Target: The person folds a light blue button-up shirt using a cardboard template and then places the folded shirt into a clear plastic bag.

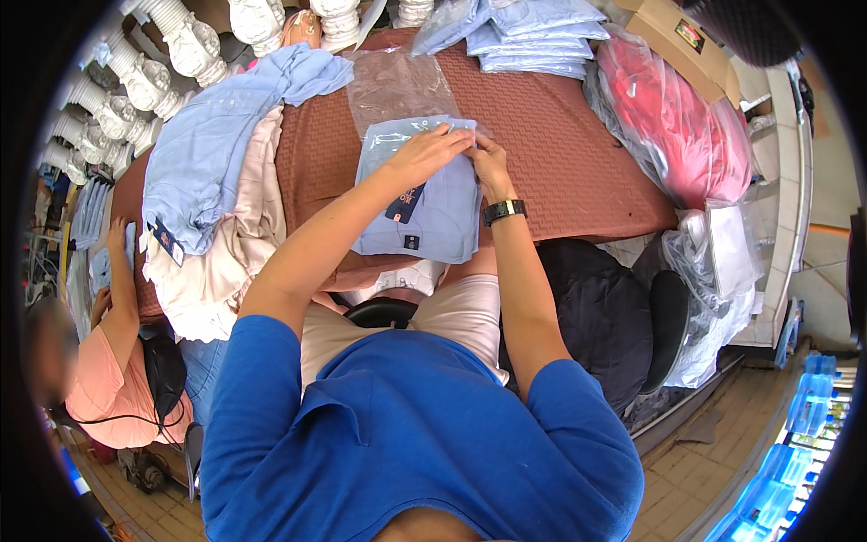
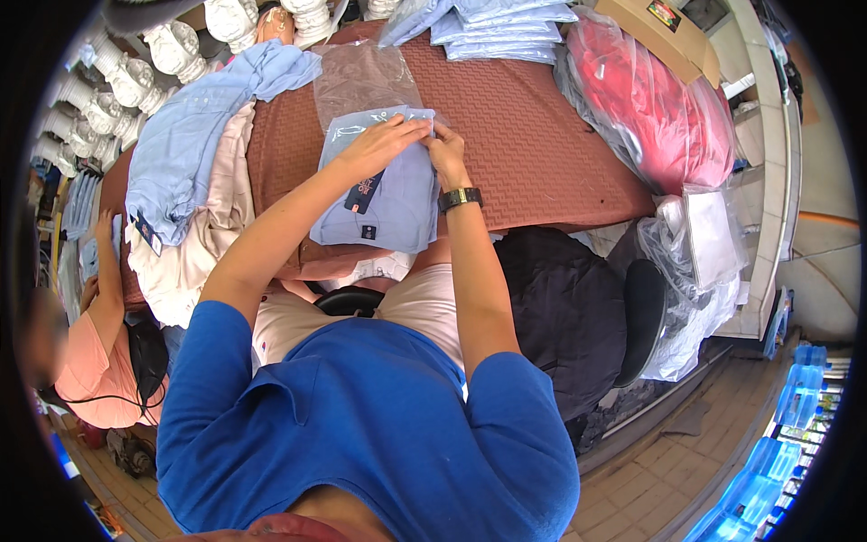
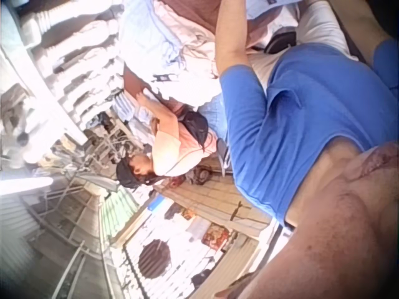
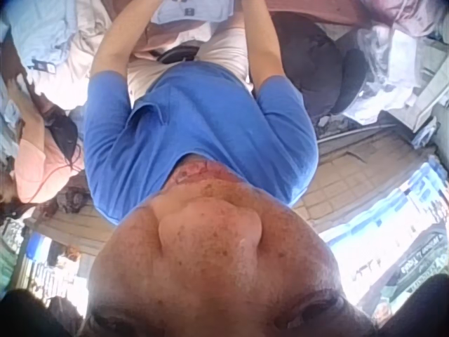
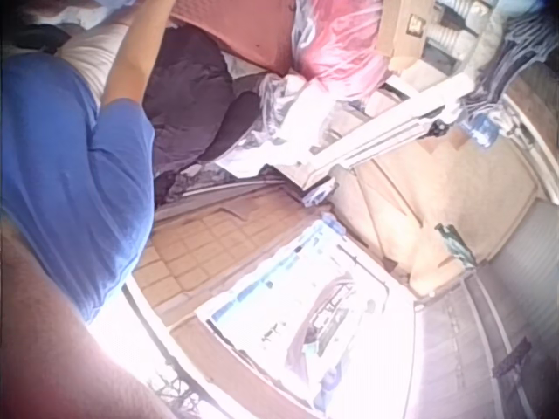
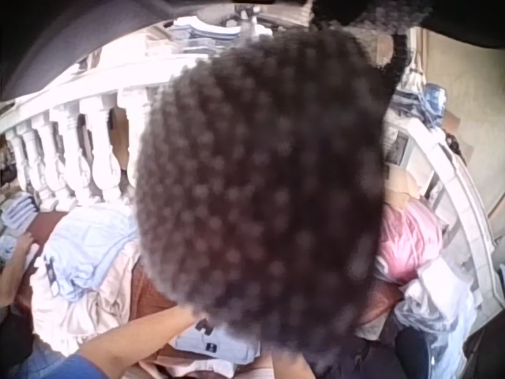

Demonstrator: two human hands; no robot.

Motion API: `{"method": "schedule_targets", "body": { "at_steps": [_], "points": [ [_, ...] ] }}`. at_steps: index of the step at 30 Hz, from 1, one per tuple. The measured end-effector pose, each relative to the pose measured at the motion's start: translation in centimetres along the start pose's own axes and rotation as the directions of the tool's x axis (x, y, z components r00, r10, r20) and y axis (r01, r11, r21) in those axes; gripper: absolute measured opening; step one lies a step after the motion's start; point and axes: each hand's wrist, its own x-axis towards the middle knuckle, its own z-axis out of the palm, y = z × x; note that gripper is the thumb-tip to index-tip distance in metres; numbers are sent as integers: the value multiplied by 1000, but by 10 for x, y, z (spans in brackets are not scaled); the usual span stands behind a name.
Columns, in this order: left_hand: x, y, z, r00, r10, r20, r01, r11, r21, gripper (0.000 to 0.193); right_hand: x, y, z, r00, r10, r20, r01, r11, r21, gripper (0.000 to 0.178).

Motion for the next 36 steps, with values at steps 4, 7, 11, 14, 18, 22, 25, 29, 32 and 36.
{"method": "schedule_targets", "body": {
  "at_steps": [4, 7, 11, 14, 18, 22, 25, 29, 32, 36],
  "points": [
    [5, 5, -2, 999, 49, 3, -49, 999, -22, 48, 7, 6, -11, 985, -19, -171, 20, 1000, 7, 58],
    [-7, 3, -6, 999, 40, -3, -40, 999, -27, 49, -9, -8, 8, 975, -12, -220, -1, 998, -60, 58],
    [-13, 2, -3, 999, 41, 28, -41, 999, 11, 51, -11, -6, 4, 976, -26, -216, 41, 997, 65, 60],
    [-20, 0, -2, 999, 6, 42, -10, 996, 83, 51, -18, -4, 10, 984, -8, -177, 32, 991, 130, 62],
    [-17, -1, -3, 996, 79, -30, -77, 994, 72, 50, -15, 1, -1, 999, -49, 21, 44, 985, 164, 66],
    [-15, 2, -3, 998, 60, 22, -60, 998, 17, 43, -12, 0, -1, 998, -38, -59, 43, 995, 92, 65],
    [-16, 1, -8, 999, 33, 14, -32, 999, -37, 50, -15, -2, -6, 997, -74, -29, 77, 988, 133, 68],
    [-15, -8, -17, 998, -69, -12, 69, 997, -32, 70, -23, -22, 10, 998, -38, 46, 43, 995, -91, 60],
    [-7, -11, -18, 997, -69, -26, 68, 997, -46, 73, -19, -24, 13, 994, 35, 108, -39, 999, 37, 51],
    [2, -12, -17, 998, -69, -9, 68, 997, -32, 72, -19, -19, 14, 972, 24, 234, -90, 957, 276, 44]
  ]
}}
